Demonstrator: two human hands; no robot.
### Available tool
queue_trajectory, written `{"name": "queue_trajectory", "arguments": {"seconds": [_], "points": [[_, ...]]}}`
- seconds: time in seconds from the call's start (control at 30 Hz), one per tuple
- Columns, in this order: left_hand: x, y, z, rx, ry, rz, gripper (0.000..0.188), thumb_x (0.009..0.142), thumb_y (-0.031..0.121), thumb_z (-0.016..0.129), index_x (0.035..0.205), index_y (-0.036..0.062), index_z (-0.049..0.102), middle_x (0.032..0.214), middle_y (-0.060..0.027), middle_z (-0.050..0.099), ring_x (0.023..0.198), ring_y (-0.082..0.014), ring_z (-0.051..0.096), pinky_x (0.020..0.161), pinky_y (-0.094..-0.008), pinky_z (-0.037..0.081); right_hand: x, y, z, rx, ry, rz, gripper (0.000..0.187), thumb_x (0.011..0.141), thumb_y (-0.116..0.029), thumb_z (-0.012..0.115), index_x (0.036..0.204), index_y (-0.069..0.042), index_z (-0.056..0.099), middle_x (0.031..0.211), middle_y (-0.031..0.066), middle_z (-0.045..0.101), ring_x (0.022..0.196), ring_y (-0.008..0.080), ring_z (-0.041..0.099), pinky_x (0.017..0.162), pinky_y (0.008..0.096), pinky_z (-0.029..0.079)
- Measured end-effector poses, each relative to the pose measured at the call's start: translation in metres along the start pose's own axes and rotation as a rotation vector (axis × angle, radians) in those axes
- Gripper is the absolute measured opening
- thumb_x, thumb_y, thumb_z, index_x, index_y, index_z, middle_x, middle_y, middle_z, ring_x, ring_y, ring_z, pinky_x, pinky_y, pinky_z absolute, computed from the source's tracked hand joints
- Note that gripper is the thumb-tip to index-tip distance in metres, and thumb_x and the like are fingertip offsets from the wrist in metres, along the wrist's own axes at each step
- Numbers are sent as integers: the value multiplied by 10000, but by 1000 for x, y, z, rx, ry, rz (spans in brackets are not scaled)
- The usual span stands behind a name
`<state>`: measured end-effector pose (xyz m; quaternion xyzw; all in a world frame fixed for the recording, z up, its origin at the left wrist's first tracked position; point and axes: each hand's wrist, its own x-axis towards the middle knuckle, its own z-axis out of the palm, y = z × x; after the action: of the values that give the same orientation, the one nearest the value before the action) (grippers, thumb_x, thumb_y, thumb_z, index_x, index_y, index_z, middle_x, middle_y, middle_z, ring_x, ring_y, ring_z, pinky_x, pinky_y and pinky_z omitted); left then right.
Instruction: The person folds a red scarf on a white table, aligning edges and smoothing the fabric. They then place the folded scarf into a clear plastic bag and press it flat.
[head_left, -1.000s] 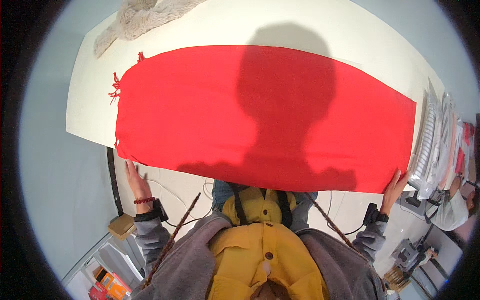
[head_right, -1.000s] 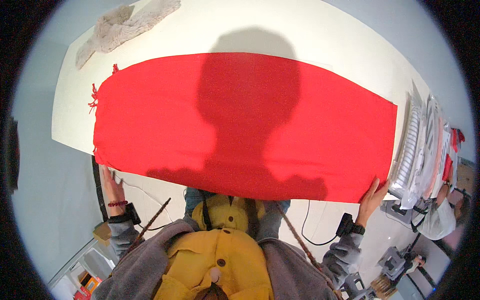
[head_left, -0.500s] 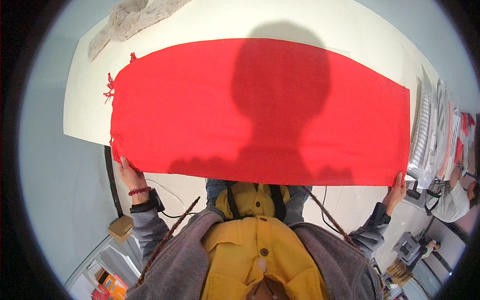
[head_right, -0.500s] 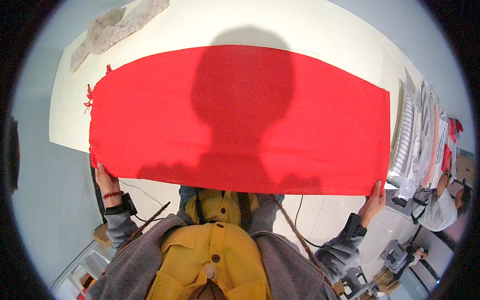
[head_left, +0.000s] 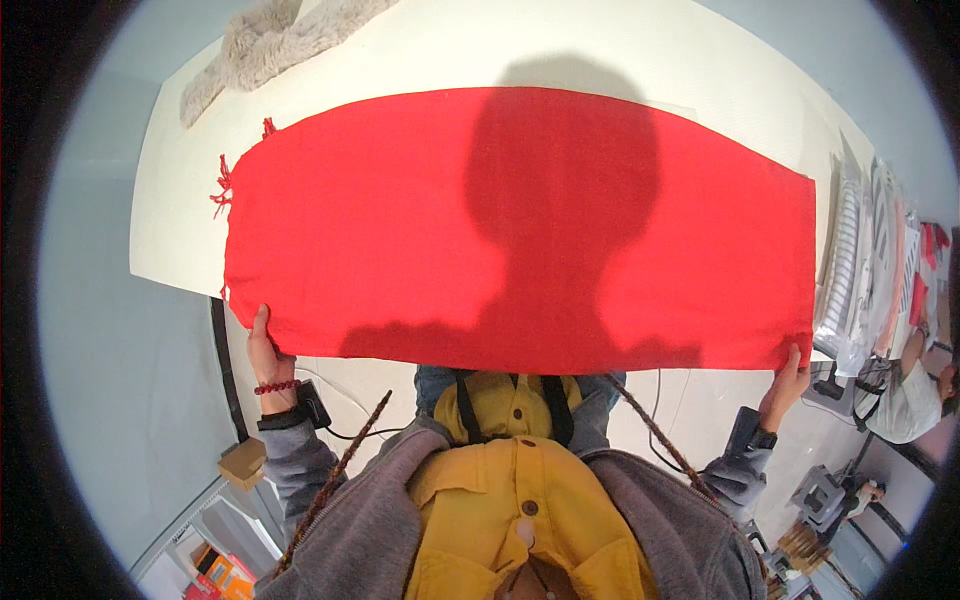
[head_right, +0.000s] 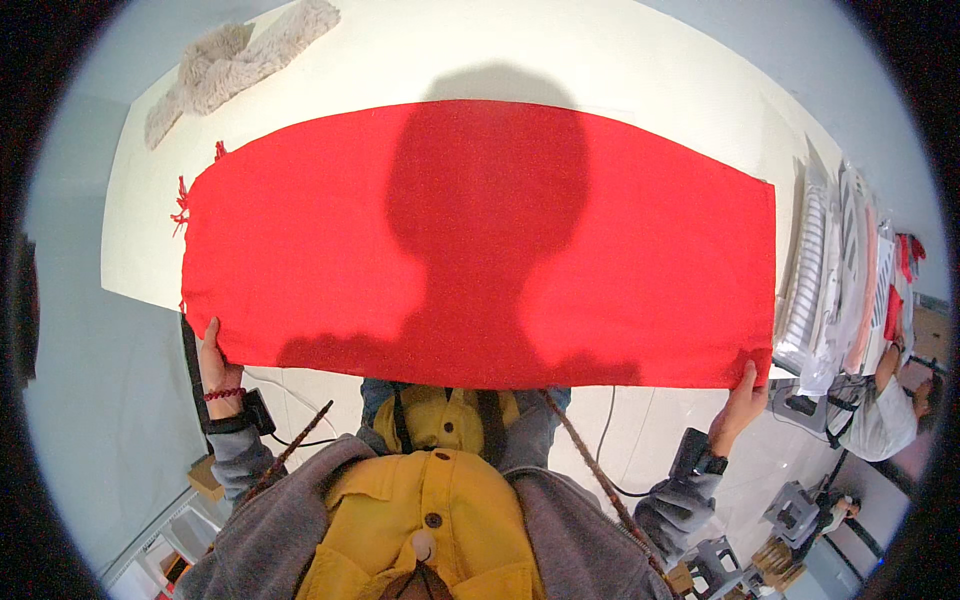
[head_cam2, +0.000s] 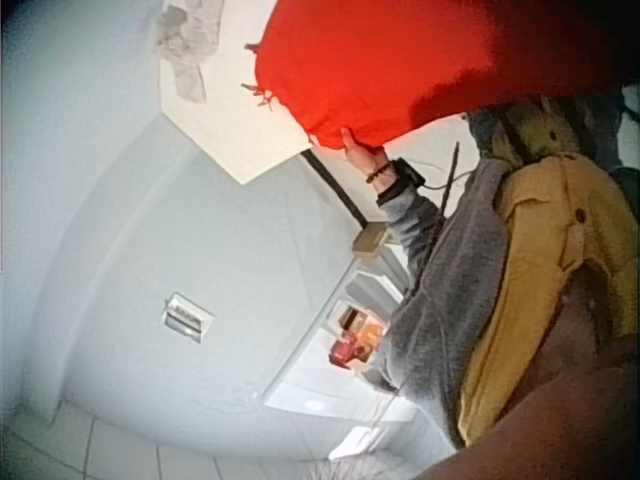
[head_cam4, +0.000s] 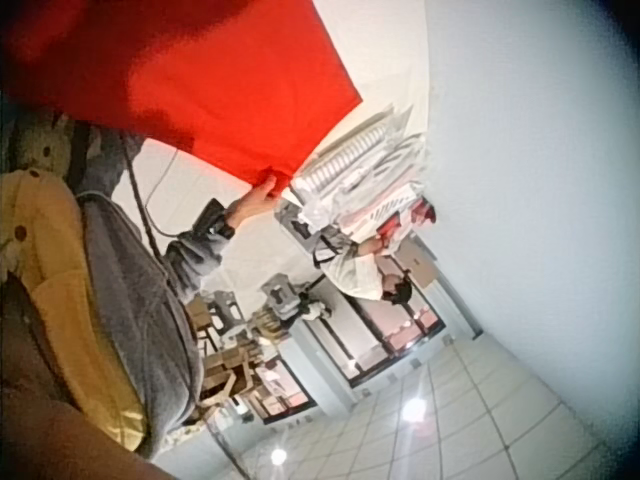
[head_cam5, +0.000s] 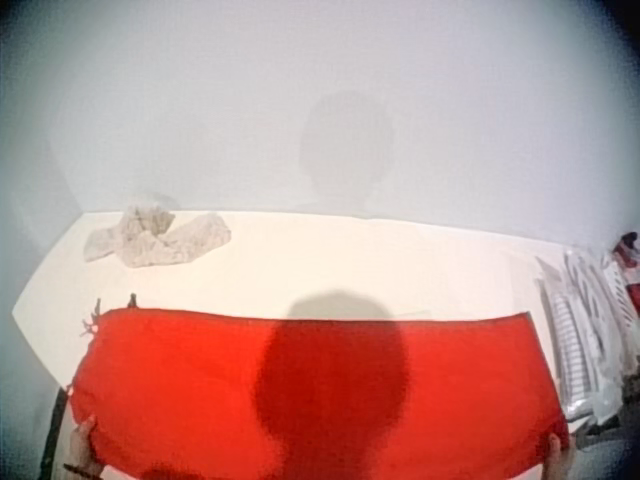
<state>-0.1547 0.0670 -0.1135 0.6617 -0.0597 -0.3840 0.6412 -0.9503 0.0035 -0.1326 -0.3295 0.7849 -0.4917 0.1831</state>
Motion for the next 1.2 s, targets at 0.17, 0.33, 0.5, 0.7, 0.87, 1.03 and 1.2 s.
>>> {"name": "queue_trajectory", "arguments": {"seconds": [0.17,0.33,0.5,0.7,0.87,1.03,1.2], "points": [[10,-18,-16,144,229,206,482,953,149,662,1365,-30,487,1360,-155,557,1227,-259,560,1039,-405,461,-21,-53,25,690,15,425,449,994,-261,566,1365,-12,523,1351,109,610,1213,267,604,1009,407,501],[-20,1,35,602,290,809,426,965,55,609,1366,-11,480,1423,-158,484,1308,-250,475,1085,-376,396,-60,-158,74,762,-72,200,437,1024,-274,519,1387,-31,507,1406,103,571,1289,232,540,1076,419,418],[-88,-8,129,258,-433,368,433,991,104,570,1407,25,478,1422,-148,517,1358,-242,459,1126,-400,368,-79,-196,102,736,-61,172,447,1023,-287,541,1386,-30,504,1418,112,556,1288,242,542,1066,413,430],[-138,-41,189,1362,-886,796,642,911,243,685,1493,141,433,1598,-134,331,1494,-334,276,1190,-574,188,-12,-122,29,746,-5,415,428,1031,-291,483,1364,-28,534,1372,130,602,1260,283,578,1068,449,456],[-133,-32,176,1296,-1353,768,645,911,269,697,1496,187,437,1592,-76,354,1461,-318,332,1156,-549,277,-6,-16,-18,669,-41,443,405,1032,-275,495,1342,-21,557,1338,114,633,1256,276,583,1053,437,471],[-116,-47,137,763,-1656,-601,518,1001,172,586,1481,80,413,1508,-103,422,1367,-246,436,1107,-396,387,-3,-13,-24,78,172,281,431,992,-198,609,1364,-3,510,1276,89,628,1154,229,596,990,397,493],[-141,-103,129,289,-1060,-494,610,1021,237,572,1531,105,264,1491,-90,464,1324,-237,510,1089,-443,435,-2,-126,63,-420,200,-639,432,963,-119,639,1356,8,515,1276,138,615,1165,257,581,1009,390,461]]}}
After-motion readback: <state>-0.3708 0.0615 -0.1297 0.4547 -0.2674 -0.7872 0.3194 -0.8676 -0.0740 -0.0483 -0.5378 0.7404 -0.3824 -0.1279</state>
